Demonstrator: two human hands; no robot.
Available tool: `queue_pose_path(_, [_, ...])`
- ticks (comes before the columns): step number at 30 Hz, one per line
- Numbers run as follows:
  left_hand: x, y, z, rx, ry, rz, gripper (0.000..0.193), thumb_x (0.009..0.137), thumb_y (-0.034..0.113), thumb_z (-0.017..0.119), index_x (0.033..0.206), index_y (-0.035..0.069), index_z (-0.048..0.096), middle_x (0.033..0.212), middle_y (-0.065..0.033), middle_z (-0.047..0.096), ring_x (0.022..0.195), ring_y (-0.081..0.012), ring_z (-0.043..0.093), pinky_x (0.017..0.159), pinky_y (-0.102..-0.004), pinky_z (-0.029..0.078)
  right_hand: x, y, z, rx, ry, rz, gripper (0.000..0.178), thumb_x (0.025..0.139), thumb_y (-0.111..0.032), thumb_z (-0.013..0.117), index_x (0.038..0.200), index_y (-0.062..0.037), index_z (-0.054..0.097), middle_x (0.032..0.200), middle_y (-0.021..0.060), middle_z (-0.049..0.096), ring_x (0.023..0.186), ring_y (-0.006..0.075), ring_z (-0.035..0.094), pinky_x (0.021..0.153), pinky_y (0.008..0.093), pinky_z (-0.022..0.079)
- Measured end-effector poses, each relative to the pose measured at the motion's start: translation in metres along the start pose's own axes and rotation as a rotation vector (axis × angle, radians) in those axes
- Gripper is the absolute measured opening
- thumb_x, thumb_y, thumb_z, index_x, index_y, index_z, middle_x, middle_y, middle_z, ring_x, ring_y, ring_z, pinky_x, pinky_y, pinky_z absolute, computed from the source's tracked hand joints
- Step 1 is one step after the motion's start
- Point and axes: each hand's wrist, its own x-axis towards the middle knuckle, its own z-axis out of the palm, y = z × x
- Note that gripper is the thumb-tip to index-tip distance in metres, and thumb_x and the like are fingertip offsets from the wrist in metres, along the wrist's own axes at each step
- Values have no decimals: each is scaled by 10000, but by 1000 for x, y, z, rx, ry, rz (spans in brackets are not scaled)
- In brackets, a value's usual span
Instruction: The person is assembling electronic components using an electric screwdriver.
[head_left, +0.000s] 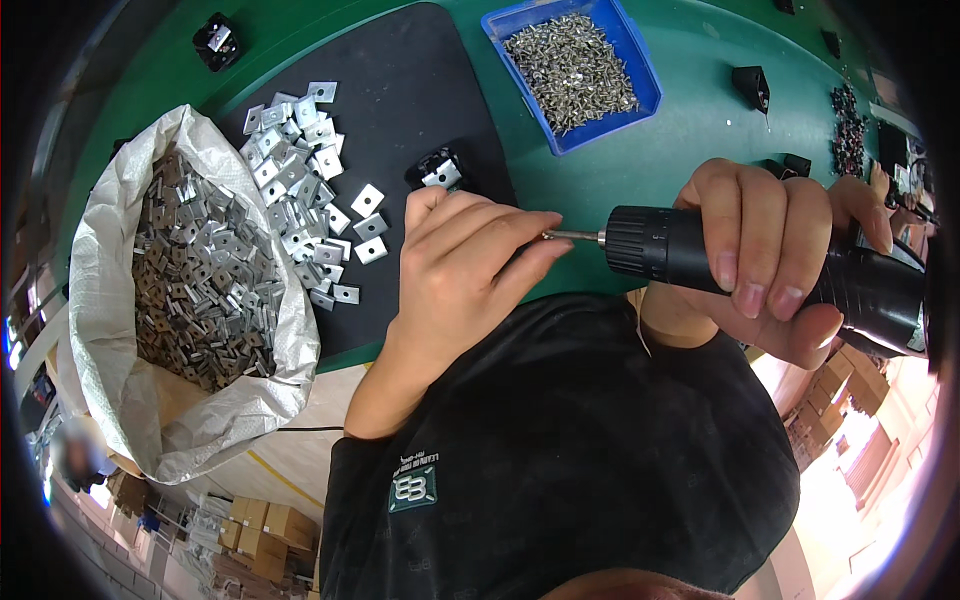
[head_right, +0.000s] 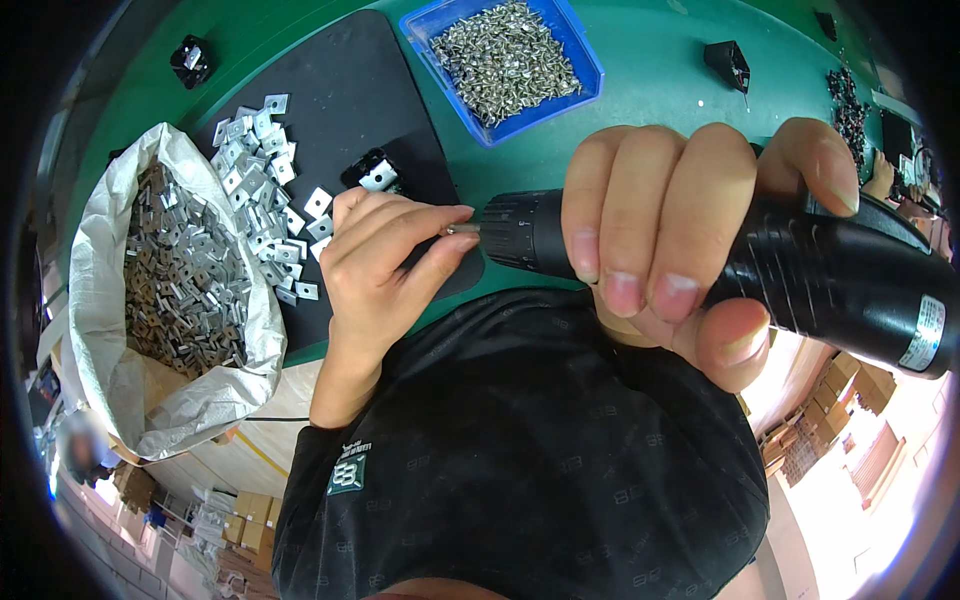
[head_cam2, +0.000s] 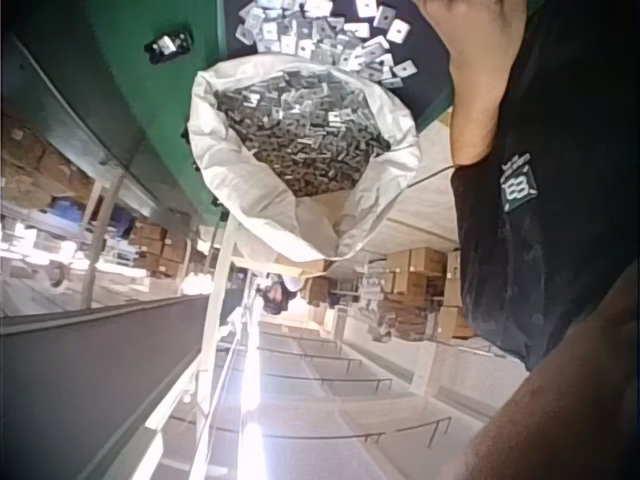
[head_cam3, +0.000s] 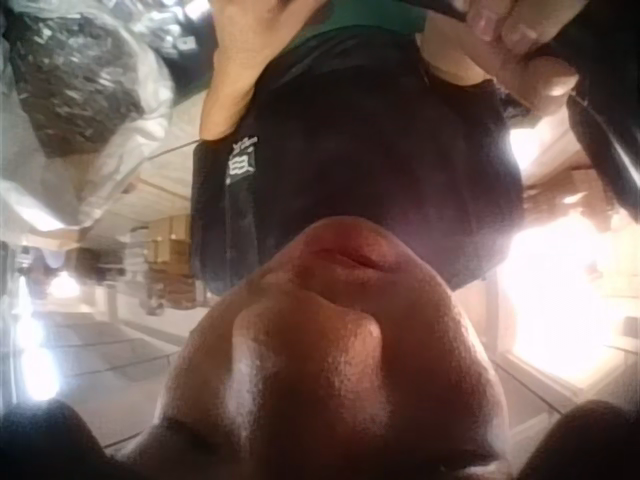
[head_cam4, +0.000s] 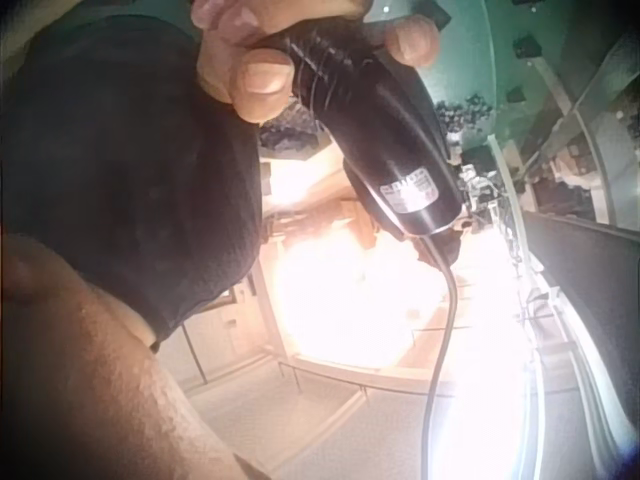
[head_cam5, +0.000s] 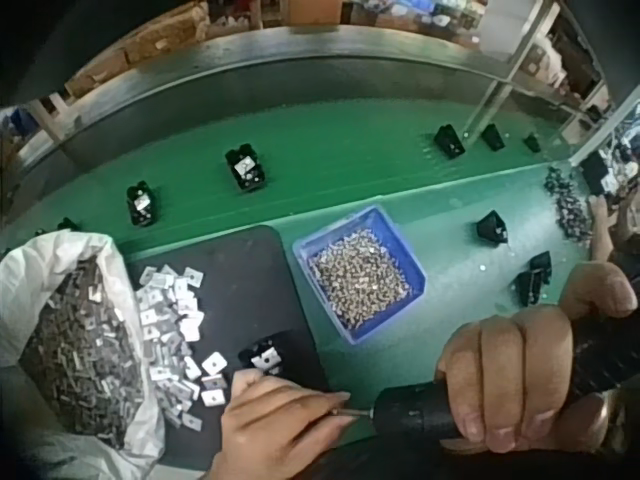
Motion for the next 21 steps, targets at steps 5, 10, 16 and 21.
queue_pose_path(5, [1, -4, -1, -16, 34, 36, 180, 650, 141, 796, 785, 74, 698, 729, 9, 666, 664, -147, 592, 671, -287, 344, 1, 0, -1, 5, -10, 14, 475, 821, -159, 698, 1238, -149, 471, 757, -29, 575, 663, 83, 569, 655, 226, 465])
queue_pose_path(10, [0, -6, -4, -8, 78, 76, 193, 628, 132, 801, 781, 73, 700, 724, 8, 662, 664, -137, 587, 660, -285, 332, 3, 5, -1, 28, -58, 24, 505, 825, -169, 697, 1266, -149, 451, 778, -28, 578, 693, 93, 573, 682, 238, 456])
queue_pose_path(16, [-2, -7, -13, 119, 100, 77, 228, 574, 98, 815, 769, 61, 704, 721, -9, 665, 676, -159, 586, 709, -303, 348, 8, 12, 5, -34, -139, 122, 551, 872, -201, 682, 1338, -203, 388, 815, -35, 574, 748, 101, 567, 727, 260, 415])
queue_pose_path(21, [1, -3, -23, 243, 56, 50, 430, 606, 316, 797, 938, 60, 697, 904, -12, 658, 813, -170, 582, 773, -318, 322, 7, 19, 8, -48, -125, 125, 552, 884, -227, 663, 1354, -202, 375, 804, -35, 548, 738, 97, 548, 718, 259, 405])
